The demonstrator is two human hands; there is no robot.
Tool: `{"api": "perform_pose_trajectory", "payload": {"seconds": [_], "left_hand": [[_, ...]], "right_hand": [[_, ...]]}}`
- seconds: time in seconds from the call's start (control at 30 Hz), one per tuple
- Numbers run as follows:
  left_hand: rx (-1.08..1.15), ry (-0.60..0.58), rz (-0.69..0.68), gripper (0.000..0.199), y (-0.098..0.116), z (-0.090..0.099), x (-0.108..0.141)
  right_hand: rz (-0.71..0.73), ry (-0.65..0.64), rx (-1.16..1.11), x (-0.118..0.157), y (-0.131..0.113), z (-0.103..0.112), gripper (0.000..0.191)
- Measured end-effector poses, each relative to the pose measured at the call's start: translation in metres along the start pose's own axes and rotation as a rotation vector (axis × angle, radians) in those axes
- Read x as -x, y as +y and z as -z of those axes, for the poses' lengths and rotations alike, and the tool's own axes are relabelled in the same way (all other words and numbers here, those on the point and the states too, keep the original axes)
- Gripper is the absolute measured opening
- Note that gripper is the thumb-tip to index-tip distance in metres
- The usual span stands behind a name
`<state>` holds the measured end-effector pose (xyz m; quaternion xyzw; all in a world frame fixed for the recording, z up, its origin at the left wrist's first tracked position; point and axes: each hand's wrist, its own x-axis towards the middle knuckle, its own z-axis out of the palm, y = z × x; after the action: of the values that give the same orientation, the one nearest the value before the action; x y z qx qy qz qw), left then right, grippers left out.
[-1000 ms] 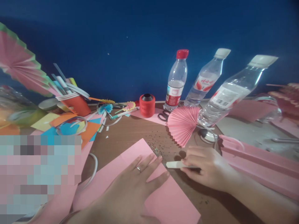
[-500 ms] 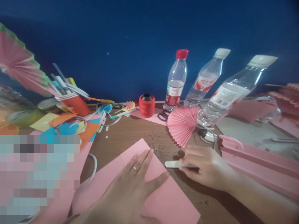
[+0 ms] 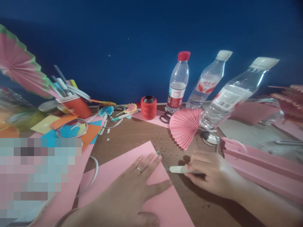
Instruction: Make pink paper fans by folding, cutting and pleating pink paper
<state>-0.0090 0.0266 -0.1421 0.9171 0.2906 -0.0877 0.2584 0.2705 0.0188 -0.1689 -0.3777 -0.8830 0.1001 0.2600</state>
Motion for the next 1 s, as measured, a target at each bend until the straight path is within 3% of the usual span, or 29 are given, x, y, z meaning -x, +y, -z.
{"api": "perform_pose_trajectory", "payload": {"seconds": [0.57,1.0], "left_hand": [[-0.025,0.054,-0.025,0.081,-0.003,-0.008,0.003],[-0.075,0.027,-0.093,0.079,-0.003,-0.003,0.003]], "right_hand": [[-0.008,-0.020,0.004,-0.007,0.000,-0.002,0.019],[0.001,-0.016,-0.017,-0.002,-0.005,-0.005,0.017]]}}
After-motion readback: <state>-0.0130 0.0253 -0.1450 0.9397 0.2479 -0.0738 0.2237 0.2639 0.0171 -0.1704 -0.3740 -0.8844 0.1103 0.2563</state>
